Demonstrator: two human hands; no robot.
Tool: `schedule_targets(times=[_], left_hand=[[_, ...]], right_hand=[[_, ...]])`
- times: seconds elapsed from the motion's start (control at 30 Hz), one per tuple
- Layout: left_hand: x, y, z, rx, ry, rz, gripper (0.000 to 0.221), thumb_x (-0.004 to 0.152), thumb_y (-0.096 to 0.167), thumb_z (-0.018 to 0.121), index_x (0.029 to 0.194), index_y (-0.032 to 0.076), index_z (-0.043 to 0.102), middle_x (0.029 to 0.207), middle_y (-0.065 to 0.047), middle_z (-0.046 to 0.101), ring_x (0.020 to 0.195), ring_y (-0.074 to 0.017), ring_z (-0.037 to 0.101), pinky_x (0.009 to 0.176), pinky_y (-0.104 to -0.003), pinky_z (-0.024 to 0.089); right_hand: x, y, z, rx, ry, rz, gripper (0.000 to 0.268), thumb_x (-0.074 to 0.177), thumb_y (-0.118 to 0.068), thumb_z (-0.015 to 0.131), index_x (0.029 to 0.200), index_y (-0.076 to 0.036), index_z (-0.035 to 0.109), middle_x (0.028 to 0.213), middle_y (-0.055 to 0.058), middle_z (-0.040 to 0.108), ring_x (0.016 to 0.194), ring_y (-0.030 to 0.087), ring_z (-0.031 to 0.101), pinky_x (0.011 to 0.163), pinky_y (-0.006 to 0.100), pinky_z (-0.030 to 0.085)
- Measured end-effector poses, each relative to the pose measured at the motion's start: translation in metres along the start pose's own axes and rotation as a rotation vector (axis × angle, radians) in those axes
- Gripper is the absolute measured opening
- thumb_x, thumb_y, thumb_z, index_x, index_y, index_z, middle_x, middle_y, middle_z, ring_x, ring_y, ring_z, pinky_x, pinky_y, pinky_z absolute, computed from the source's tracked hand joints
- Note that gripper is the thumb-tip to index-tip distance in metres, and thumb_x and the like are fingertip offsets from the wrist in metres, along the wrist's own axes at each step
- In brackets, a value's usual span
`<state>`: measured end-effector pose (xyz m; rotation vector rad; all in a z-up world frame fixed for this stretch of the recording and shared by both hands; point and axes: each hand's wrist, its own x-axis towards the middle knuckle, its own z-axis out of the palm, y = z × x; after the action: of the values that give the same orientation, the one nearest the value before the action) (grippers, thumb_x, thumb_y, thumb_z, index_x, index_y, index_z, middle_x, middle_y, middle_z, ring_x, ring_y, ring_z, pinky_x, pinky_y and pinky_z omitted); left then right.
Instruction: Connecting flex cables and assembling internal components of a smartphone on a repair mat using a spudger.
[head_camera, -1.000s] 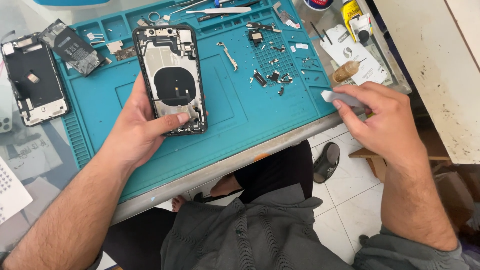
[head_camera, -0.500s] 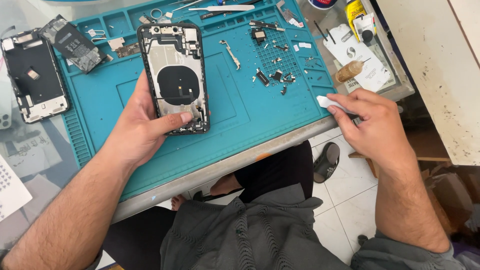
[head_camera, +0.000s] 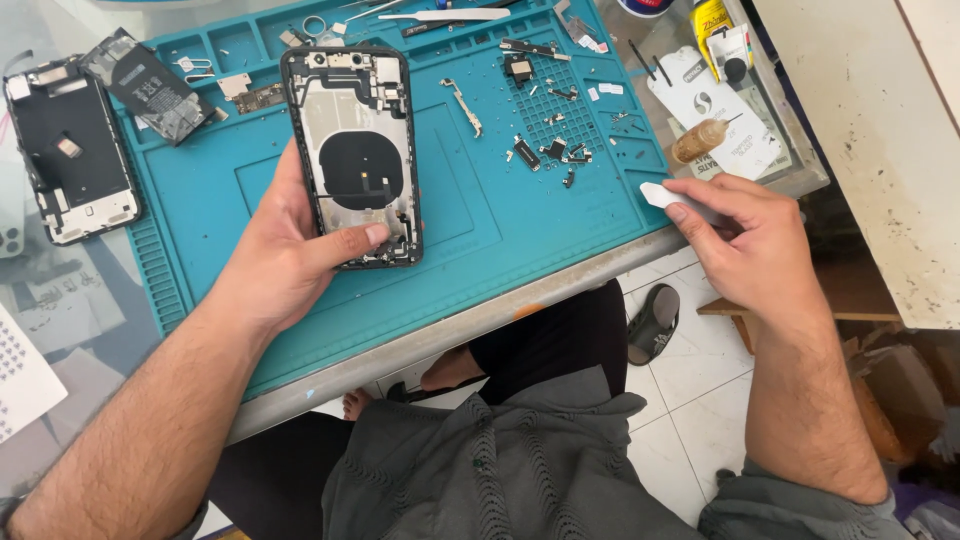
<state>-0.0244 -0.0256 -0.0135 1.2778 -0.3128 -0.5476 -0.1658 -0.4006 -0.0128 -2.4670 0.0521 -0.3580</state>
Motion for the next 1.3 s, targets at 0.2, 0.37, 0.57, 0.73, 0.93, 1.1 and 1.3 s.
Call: schedule_targets(times=[0.2, 0.37, 0.57, 0.73, 0.93, 1.1, 1.3], left_hand=[[0.0, 0.0, -0.001, 0.038, -0.017, 0.009, 0.088, 0.079, -0.002, 0.07, 0.156, 0.012, 0.03, 0.134, -0.007, 0.058, 0.117, -0.0203, 0.062, 0.1, -0.037, 0.056], [0.0, 0.0, -0.001, 0.064, -0.028, 0.017, 0.088, 0.08, -0.001, 0.07, 0.157, 0.01, 0.029, 0.134, -0.007, 0.058, 0.117, -0.0179, 0.059, 0.101, -0.034, 0.054], [0.0, 0.001, -0.001, 0.089, -0.028, 0.016, 0.087, 0.08, -0.002, 0.071, 0.156, 0.011, 0.03, 0.132, -0.006, 0.059, 0.117, -0.0185, 0.06, 0.101, -0.034, 0.054], [0.0, 0.0, -0.001, 0.096, -0.026, 0.015, 0.088, 0.08, -0.002, 0.071, 0.157, 0.011, 0.03, 0.133, -0.007, 0.059, 0.117, -0.0188, 0.06, 0.101, -0.034, 0.055], [0.0, 0.001, 0.0, 0.109, -0.025, 0.017, 0.087, 0.08, -0.002, 0.071, 0.156, 0.011, 0.031, 0.132, -0.006, 0.059, 0.116, -0.0175, 0.06, 0.1, -0.033, 0.054], [0.0, 0.0, -0.001, 0.114, -0.031, 0.03, 0.086, 0.08, -0.001, 0.071, 0.156, 0.011, 0.031, 0.132, -0.006, 0.059, 0.116, -0.0174, 0.06, 0.101, -0.033, 0.054], [0.0, 0.003, 0.0, 0.17, -0.037, 0.032, 0.087, 0.08, 0.003, 0.072, 0.156, 0.011, 0.03, 0.132, -0.006, 0.059, 0.116, -0.0173, 0.06, 0.1, -0.033, 0.055]], right_hand=[[0.003, -0.002, -0.006, -0.058, -0.02, -0.034, 0.024, 0.105, -0.007, 0.071, 0.129, -0.002, 0.074, 0.101, 0.006, 0.068, 0.075, 0.013, 0.051, 0.063, 0.024, 0.039], [0.004, 0.005, -0.004, -0.195, 0.008, -0.165, 0.025, 0.106, -0.004, 0.074, 0.131, 0.001, 0.076, 0.098, 0.008, 0.068, 0.091, 0.019, 0.062, 0.085, 0.031, 0.049], [0.008, 0.01, 0.005, -0.207, 0.019, -0.275, 0.025, 0.105, 0.0, 0.075, 0.13, 0.001, 0.077, 0.088, 0.006, 0.055, 0.087, 0.02, 0.054, 0.082, 0.031, 0.048], [0.008, 0.009, -0.003, -0.116, -0.082, -0.144, 0.027, 0.104, -0.005, 0.072, 0.13, -0.007, 0.076, 0.082, 0.002, 0.054, 0.08, 0.017, 0.05, 0.075, 0.029, 0.043], [0.005, 0.005, -0.005, -0.042, -0.107, -0.018, 0.029, 0.104, -0.008, 0.069, 0.133, -0.006, 0.074, 0.086, 0.001, 0.053, 0.077, 0.013, 0.048, 0.072, 0.026, 0.039], [0.006, 0.004, -0.008, -0.021, -0.107, -0.021, 0.028, 0.105, -0.008, 0.069, 0.132, -0.004, 0.073, 0.089, 0.003, 0.058, 0.078, 0.013, 0.05, 0.072, 0.025, 0.039], [0.007, 0.002, -0.011, -0.001, -0.102, -0.001, 0.026, 0.105, -0.007, 0.068, 0.131, -0.004, 0.073, 0.1, 0.005, 0.065, 0.086, 0.014, 0.056, 0.073, 0.025, 0.042]])
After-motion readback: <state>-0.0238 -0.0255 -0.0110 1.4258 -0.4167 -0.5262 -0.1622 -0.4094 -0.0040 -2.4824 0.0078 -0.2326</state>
